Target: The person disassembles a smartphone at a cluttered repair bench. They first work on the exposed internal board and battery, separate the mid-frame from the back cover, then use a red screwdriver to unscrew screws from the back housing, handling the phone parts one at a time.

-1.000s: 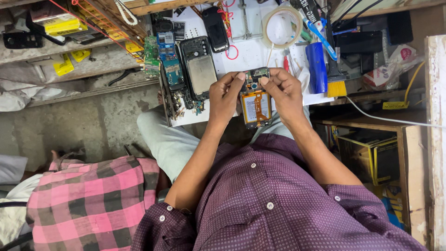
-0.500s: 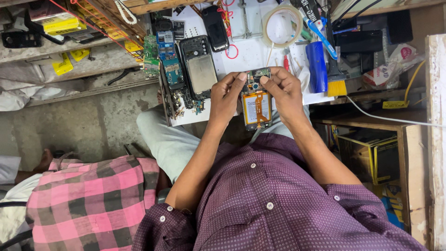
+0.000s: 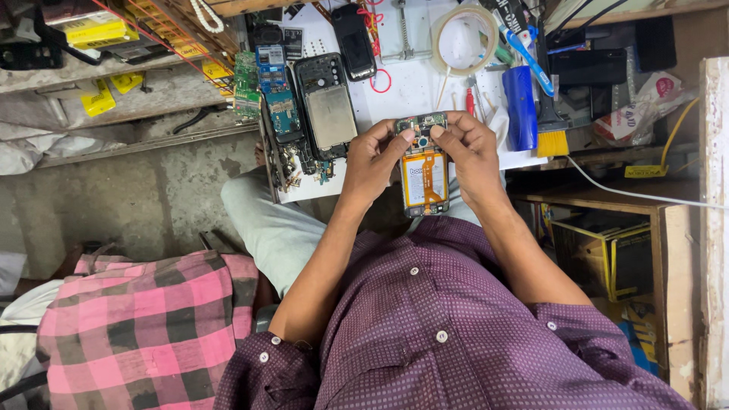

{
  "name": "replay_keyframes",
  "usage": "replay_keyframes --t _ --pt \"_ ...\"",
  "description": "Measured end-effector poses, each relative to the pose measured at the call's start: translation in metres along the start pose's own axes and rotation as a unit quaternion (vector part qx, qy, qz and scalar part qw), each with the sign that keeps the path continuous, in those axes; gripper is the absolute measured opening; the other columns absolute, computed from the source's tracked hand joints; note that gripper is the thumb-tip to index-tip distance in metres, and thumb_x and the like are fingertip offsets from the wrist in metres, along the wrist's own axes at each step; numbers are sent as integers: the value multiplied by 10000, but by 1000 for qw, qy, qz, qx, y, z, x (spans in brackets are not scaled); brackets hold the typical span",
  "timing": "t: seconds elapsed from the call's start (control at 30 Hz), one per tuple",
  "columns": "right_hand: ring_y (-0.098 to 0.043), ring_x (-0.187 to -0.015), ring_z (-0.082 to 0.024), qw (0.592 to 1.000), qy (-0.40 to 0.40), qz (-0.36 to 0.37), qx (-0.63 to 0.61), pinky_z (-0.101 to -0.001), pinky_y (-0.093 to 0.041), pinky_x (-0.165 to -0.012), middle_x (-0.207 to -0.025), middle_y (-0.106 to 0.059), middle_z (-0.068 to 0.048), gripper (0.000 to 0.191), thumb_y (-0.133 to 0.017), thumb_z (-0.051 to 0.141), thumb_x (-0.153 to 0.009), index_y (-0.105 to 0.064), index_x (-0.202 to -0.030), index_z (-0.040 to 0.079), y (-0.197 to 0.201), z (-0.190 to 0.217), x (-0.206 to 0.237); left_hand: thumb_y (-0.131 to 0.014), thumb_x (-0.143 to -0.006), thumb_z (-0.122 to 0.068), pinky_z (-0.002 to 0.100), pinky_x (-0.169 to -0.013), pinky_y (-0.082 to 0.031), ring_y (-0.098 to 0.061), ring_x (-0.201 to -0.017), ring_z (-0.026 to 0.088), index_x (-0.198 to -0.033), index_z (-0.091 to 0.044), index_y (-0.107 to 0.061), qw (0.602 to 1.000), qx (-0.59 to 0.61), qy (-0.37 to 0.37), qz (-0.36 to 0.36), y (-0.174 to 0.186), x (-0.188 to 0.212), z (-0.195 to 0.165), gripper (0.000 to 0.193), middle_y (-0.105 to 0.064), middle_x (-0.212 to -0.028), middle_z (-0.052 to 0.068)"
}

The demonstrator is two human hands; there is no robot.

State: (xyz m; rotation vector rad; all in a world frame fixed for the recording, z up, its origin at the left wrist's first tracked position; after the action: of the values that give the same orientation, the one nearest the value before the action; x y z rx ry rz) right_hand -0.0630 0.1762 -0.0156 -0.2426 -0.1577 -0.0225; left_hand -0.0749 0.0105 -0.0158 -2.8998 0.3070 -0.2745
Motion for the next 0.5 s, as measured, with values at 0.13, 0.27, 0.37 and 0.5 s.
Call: replay_keyframes --t 0.13,0.27,0.37,0.5 --pt "-663 -886 -68 1000 -5 -2 7 -227 -517 -827 -987 -743 -52 170 -642 24 -1025 -658 -1185 -30 1 -4 2 -669 -1017 -265 214 -445 -344 -454 -536 -7 -932 -43 -698 999 -38 -5 4 2 3 -1 240 -604 -678 -64" --pt "-671 -890 -74 1000 -10 7 1 -230 -523 -830 -993 -746 -53 166 -639 31 -1026 -657 -1178 -33 -4 -6 3 -680 -1001 -283 207 -452 -361 -463 -544 -4 -943 -55 -712 999 -37 22 -17 7 10 7 237 -579 -669 -75" --pt "-672 -901 -75 1000 -16 13 -5 -231 -526 -843 -1007 -749 -54 168 -640 40 -1026 -654 -1177 -33 -8 -6 3 -690 -1010 -274 201 -501 -370 -468 -598 -5 -943 -50 -717 999 0 30 -18 11 12 14 235 -564 -699 -85" --pt "-679 -901 -79 1000 -14 16 -6 -231 -528 -850 -1009 -753 -58 175 -636 55 -1027 -651 -1182 -25 -12 -2 0 -702 -994 -239 201 -557 -401 -490 -649 -6 -953 -37 -726 998 35 45 3 17 13 22 207 -596 -738 -87"
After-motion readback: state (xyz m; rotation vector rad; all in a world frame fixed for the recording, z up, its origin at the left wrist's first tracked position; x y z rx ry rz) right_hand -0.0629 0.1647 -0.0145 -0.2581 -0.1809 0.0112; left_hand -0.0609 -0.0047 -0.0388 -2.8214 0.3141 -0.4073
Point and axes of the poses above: each hand's wrist, its own x-axis away from the middle knuckle, its own y-axis out of the back of the hand, z = x × y, the point moved 8 cm from there along -x, towards the middle knuckle
